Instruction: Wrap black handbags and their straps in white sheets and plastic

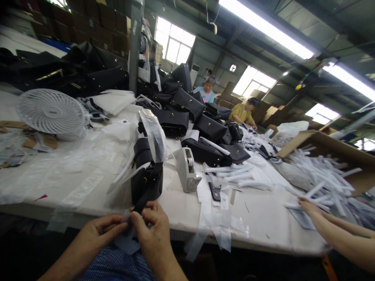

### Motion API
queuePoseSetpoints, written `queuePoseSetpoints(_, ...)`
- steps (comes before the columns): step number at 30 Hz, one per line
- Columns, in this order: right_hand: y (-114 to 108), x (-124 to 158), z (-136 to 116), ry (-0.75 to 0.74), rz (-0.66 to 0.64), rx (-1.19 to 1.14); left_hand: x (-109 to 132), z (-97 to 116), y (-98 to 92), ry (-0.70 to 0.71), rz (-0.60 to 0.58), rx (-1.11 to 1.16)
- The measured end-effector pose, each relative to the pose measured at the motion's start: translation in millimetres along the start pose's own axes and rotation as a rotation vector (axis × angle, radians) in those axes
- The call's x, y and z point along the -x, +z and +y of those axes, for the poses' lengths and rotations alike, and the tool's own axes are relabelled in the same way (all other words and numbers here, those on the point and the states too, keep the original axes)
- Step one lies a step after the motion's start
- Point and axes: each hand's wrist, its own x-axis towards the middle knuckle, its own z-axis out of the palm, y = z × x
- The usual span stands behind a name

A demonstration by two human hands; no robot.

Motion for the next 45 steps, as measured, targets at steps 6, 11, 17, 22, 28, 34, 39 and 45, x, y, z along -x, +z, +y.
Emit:
queuePoseSetpoints(6, -10.3, -15.3, 11.1, 0.13, 0.15, -0.235, -9.0, 17.7, 21.2, -0.021, 0.04, 0.036)
queuePoseSetpoints(11, -17.6, -30.5, 9.8, 0.079, 0.098, -0.263, -19.2, 27.0, 33.7, -0.018, 0.116, 0.103)
queuePoseSetpoints(17, -25.4, -29.7, 22.5, 0.09, 0.118, -0.221, -31.0, 35.8, 54.3, 0.028, 0.268, 0.38)
queuePoseSetpoints(22, -32.4, -36.3, 27.1, 0.128, 0.067, -0.206, -34.0, 33.5, 66.7, 0.036, 0.314, 0.393)
queuePoseSetpoints(28, -37.5, -59.4, 8.5, 0.116, 0.047, -0.299, -28.7, 32.4, 61.2, 0.08, 0.3, 0.223)
queuePoseSetpoints(34, -38.2, -60.1, -1.3, -0.004, 0.035, -0.112, -28.8, 36.4, 60.7, 0.169, 0.323, 0.052)
queuePoseSetpoints(39, -38.4, -58.3, -5.7, -0.046, 0.01, -0.023, -27.9, 46.6, 61.4, 0.201, 0.387, 0.07)
queuePoseSetpoints(45, -23.4, -59.9, -10.2, -0.022, 0.008, 0.011, -29.5, 51.4, 55.0, 0.258, 0.484, 0.088)
